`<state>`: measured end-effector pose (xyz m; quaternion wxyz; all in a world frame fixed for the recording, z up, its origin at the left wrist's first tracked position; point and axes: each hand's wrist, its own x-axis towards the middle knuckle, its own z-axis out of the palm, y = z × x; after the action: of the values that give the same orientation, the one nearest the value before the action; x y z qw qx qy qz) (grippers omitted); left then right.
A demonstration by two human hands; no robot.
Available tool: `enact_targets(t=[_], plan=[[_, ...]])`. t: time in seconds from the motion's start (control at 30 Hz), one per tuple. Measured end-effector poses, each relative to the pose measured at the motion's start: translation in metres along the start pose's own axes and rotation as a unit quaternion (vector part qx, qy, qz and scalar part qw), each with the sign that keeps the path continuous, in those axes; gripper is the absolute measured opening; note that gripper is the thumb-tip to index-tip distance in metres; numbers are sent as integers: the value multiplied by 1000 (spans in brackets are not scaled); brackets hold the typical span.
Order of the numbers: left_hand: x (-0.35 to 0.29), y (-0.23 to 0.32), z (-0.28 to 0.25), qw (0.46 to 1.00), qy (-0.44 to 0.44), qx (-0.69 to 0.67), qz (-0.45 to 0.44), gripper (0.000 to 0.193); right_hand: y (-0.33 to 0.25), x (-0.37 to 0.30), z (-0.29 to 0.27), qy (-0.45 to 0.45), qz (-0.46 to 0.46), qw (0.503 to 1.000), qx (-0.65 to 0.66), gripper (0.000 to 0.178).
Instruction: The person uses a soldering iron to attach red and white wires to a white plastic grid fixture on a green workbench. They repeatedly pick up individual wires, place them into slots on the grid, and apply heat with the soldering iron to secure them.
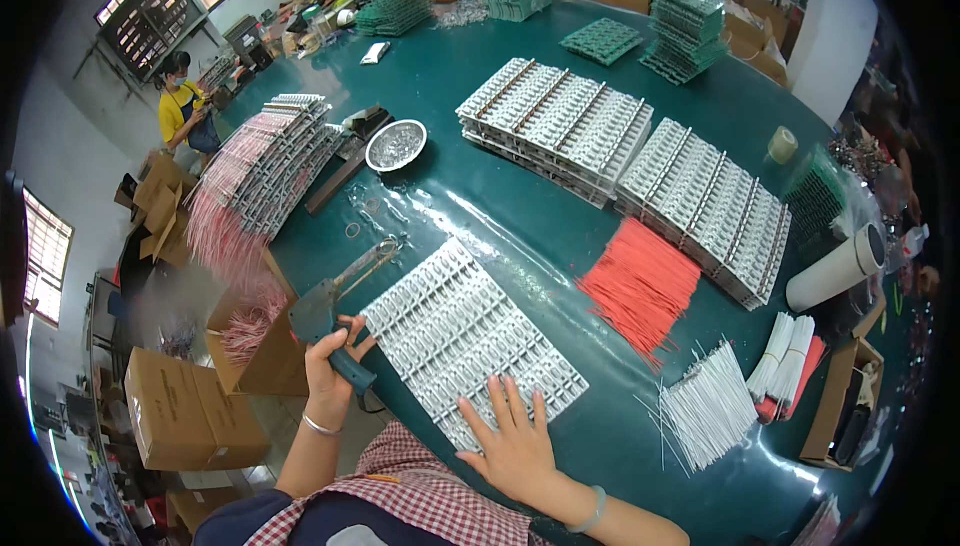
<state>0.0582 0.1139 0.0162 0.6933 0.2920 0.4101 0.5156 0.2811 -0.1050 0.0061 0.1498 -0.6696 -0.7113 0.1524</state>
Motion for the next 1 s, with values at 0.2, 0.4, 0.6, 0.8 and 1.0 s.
enact_targets(t=[0.2, 0.4, 0.6, 0.8, 1.0], plan=[[2, -3, 44, 979, 23, 187, 78, 34, 5, 12, -9, 12, 21, 998, 52, 75], [-23, -18, 63, 969, 1, 193, 157, 34, 70, 4, -45, 256, 87, 961, 58, 57], [3, -39, 52, 970, -11, 198, 140, 35, 138, 7, -66, 299, 147, 935, -124, 45], [26, -36, 46, 972, -15, 198, 129, 32, 153, 42, -52, 294, 112, 928, -201, 39], [28, -36, 40, 969, -16, 209, 132, 37, 156, 51, -47, 311, 104, 914, -240, 28]])
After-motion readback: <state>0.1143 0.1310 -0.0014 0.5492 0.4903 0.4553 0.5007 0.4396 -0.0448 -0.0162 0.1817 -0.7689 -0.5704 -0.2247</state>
